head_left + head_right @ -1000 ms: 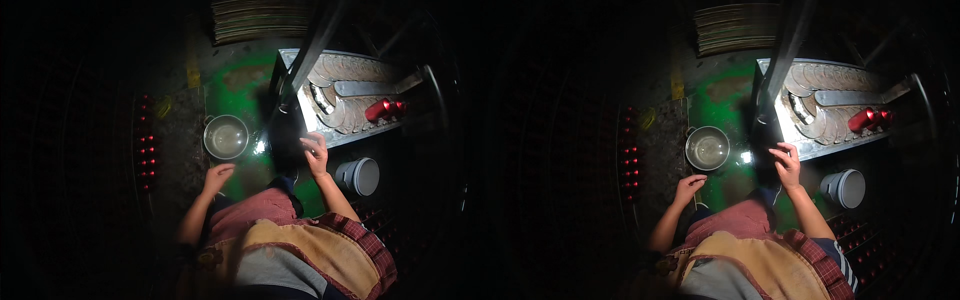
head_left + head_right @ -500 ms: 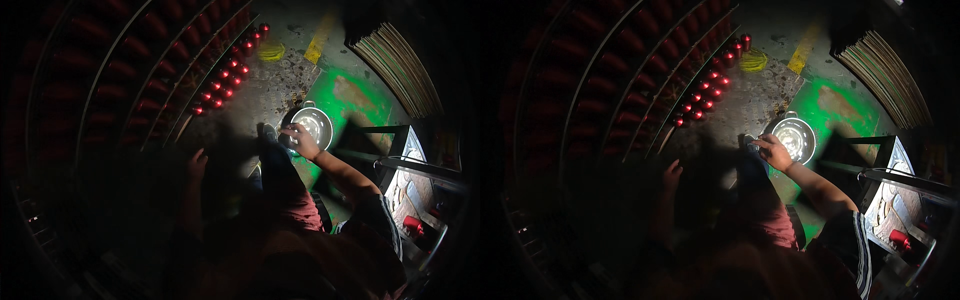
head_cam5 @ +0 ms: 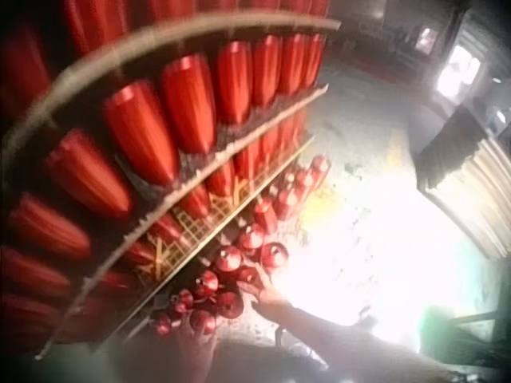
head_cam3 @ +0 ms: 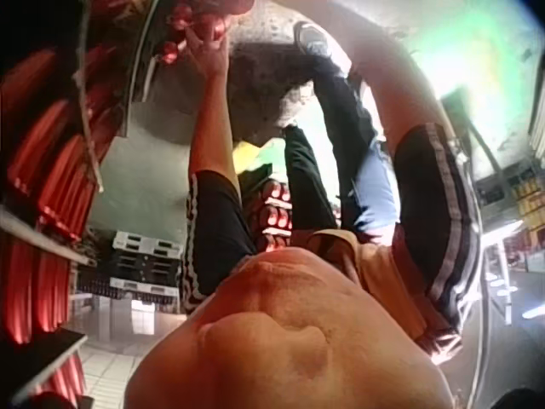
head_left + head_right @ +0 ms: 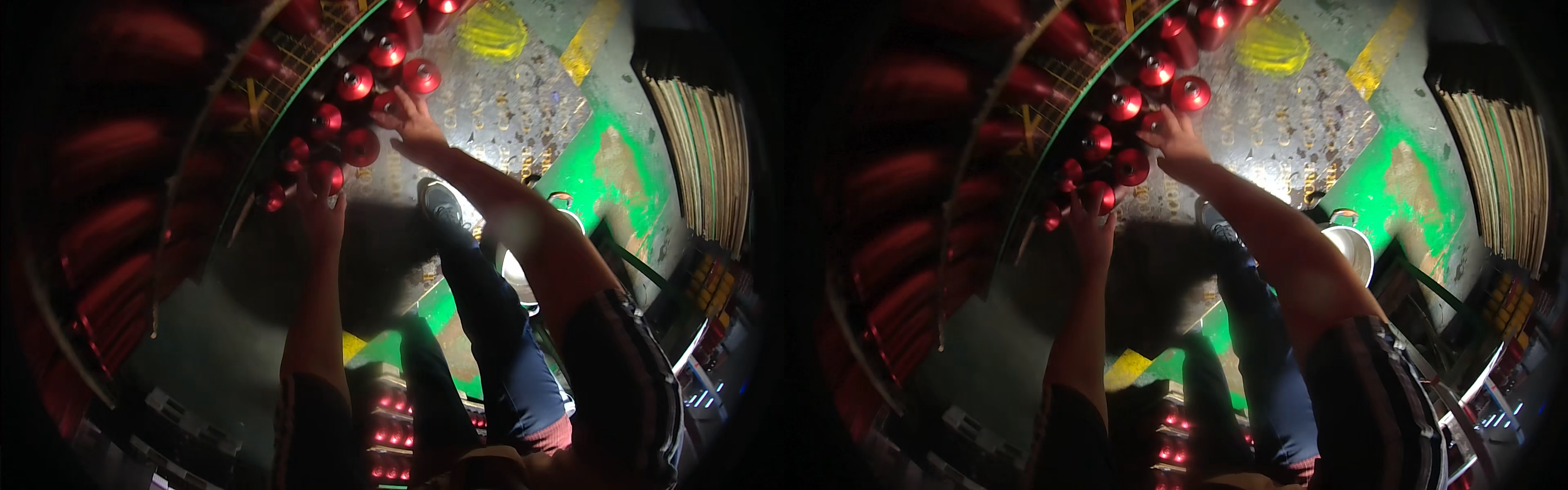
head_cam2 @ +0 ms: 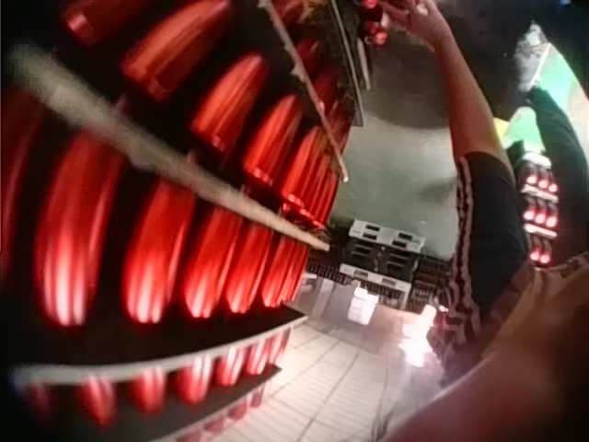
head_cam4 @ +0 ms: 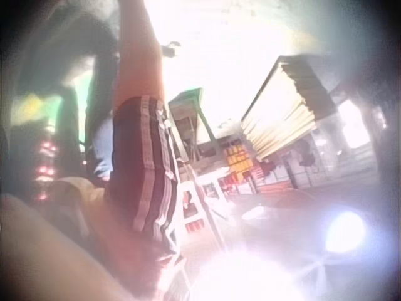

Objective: The person uses a manual pallet jack to move a pallet stacked with red containers across a warehouse floor. They then place several containers onto a conveyor belt one by one.

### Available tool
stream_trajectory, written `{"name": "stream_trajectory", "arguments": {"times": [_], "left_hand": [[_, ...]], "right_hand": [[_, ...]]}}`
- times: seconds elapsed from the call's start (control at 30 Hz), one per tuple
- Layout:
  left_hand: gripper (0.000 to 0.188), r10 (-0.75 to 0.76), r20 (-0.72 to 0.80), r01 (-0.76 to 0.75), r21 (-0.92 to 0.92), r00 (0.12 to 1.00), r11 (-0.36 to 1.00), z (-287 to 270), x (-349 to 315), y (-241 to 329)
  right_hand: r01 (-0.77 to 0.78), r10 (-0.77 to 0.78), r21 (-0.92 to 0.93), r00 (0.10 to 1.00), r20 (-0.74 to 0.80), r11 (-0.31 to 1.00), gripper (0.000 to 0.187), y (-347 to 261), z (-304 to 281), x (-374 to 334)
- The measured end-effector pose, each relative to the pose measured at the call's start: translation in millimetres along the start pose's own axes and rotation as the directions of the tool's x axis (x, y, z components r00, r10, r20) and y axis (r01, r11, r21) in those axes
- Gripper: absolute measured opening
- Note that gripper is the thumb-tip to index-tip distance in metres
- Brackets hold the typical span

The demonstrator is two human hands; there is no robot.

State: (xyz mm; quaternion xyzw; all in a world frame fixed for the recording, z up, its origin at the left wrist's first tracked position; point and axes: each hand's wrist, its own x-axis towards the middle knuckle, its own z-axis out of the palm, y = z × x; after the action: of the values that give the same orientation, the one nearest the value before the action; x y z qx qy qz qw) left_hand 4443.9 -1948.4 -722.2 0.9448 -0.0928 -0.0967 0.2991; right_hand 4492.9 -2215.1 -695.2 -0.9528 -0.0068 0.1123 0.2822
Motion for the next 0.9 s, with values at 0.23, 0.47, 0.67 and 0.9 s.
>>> {"name": "stream_trajectory", "arguments": {"times": [0.23,0.47,0.67,0.9], "left_hand": [[0.048,-0.019,-0.086,0.014,-0.055,0.996,0.998,33,18,-7],[0.04,0.011,-0.079,-0.017,-0.075,0.997,0.997,19,20,-16],[0.042,0.011,0.126,0.022,-0.264,0.992,0.964,-67,-43,19],[0.043,0.177,0.254,0.075,-0.744,0.951,0.663,-203,-123,128]], "right_hand": [[0.132,-0.143,-0.077,0.978,-0.152,0.988,0.055,28,34,36],[0.115,-0.108,0.028,0.975,-0.194,0.993,0.045,29,19,4],[0.122,-0.027,0.276,0.946,-0.324,0.953,0.039,4,-87,-139],[-0.142,0.681,0.848,0.669,-0.298,0.511,0.045,-79,-232,-389]]}}
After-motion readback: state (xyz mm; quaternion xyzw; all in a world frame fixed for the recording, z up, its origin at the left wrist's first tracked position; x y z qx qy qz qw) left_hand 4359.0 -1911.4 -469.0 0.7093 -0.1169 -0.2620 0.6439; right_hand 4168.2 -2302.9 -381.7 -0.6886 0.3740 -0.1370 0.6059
